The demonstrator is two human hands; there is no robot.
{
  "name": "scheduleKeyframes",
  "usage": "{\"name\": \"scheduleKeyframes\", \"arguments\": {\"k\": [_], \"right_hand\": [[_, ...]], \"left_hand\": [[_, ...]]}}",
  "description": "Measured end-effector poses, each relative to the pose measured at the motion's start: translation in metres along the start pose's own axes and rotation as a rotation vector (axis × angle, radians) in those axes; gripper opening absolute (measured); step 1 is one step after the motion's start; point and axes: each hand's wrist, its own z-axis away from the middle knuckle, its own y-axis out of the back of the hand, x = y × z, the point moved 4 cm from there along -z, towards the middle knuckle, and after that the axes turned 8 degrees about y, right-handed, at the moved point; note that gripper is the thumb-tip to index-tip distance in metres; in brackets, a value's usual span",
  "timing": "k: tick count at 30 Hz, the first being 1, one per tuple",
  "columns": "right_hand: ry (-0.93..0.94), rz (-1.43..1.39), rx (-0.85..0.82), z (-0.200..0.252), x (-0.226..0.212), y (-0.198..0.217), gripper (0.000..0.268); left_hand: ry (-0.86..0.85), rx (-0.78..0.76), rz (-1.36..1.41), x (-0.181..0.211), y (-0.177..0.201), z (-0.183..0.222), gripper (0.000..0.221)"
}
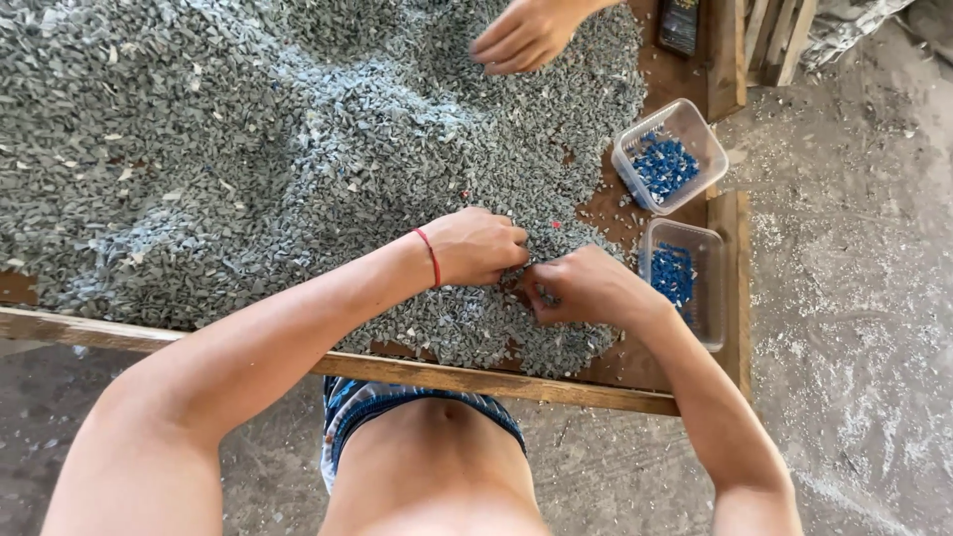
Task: Sorting small blue plastic fragments from a large pile of shredded grey plastic into containers.
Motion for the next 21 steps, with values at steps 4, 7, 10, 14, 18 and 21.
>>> {"name": "scheduleKeyframes", "arguments": {"k": [4, 7, 10, 14, 18, 21], "right_hand": [[-0.11, -0.068, 0.044, 0.009, 0.007, 0.03, 0.021], [-0.244, -0.118, 0.026, 0.029, 0.018, 0.054, 0.028], [-0.406, -0.148, 0.049, 0.063, 0.042, 0.069, 0.031], [-0.573, -0.333, -0.211, 0.071, 0.029, 0.08, 0.025], [-0.395, -0.351, -0.517, 0.048, -0.01, 0.049, 0.055], [-0.108, -0.447, -0.364, 0.045, 0.002, 0.0, 0.056]], "left_hand": [[-0.049, 0.022, -0.044, 0.004, 0.001, -0.001, 0.018], [-0.033, 0.131, -0.134, 0.013, 0.027, 0.001, 0.024], [-0.133, 0.083, -0.081, 0.028, 0.048, -0.002, 0.031], [-0.186, -0.232, 0.11, 0.053, 0.076, -0.003, 0.054], [-0.252, -0.34, 0.317, 0.074, 0.083, 0.002, 0.078], [-0.36, -0.244, 0.445, 0.063, 0.014, 0.008, 0.059]]}}
